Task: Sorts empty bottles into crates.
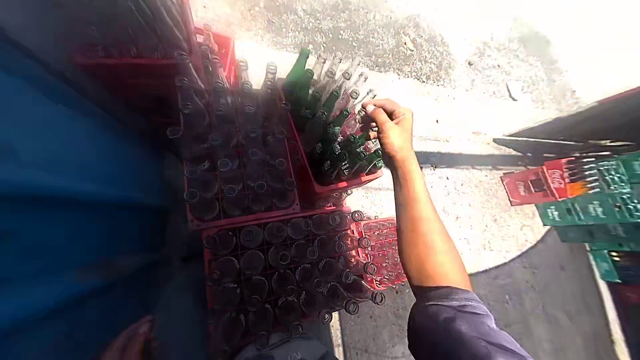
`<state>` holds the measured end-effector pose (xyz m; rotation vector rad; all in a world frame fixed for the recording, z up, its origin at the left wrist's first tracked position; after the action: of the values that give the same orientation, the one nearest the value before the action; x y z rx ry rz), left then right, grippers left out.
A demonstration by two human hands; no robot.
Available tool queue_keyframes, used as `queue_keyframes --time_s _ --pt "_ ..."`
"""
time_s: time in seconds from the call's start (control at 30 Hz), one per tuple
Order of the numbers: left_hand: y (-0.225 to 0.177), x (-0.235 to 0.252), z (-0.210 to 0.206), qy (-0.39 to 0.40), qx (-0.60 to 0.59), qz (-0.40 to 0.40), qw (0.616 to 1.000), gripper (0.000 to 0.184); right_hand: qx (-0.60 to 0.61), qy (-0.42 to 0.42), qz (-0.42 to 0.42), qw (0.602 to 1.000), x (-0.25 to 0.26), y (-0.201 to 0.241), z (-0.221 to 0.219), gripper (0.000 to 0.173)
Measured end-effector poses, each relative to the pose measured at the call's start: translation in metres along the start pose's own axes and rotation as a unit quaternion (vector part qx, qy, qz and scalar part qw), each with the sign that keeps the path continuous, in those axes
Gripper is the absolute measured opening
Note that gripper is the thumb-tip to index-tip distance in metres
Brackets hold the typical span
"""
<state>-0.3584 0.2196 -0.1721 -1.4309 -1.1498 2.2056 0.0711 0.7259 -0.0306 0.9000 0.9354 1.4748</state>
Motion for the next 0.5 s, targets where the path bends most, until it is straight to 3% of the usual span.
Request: queue_keyframes --time_s 0.07,0.13,0.2,0.3,0.4,0.5 --pt "-0.004 0.000 -0.034 0.013 0.002 0.028 1.000 0.035 -0.056 -0.035 -0.051 0.996 -0.099 -0.048 0.023 0.024" --pt "-0.006 0.004 -0.072 0.022 0.022 0.039 0.999 0.042 -0.118 -0.035 -0.195 0.973 -0.203 -0.112 0.031 0.035" --pt "-0.010 0.006 -0.110 0.018 0.087 0.003 0.996 0.049 -0.101 -0.008 -0.306 0.947 -0.278 -0.160 0.022 0.044" --pt "-0.010 0.013 -0.131 -0.006 0.163 -0.056 0.985 0.052 -0.009 -0.027 -0.337 0.941 -0.317 -0.158 0.004 0.043" --pt "-0.022 -0.009 -0.129 -0.043 0.192 -0.003 0.981 0.051 -0.055 0.013 -0.325 0.944 -0.334 -0.151 0.013 0.043" --pt "-0.013 -0.020 -0.123 -0.056 0.162 -0.008 0.985 0.049 -0.057 -0.016 -0.330 0.942 -0.354 -0.145 0.019 0.045"
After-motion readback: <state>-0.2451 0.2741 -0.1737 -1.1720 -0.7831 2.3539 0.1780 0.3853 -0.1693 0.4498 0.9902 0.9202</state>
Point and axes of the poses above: each hand's wrist, its own x-axis towards the middle knuckle, its own z-axis out of the back of the hand, y = z × x, the point moved 1 cm from there along x, towards the middle knuckle
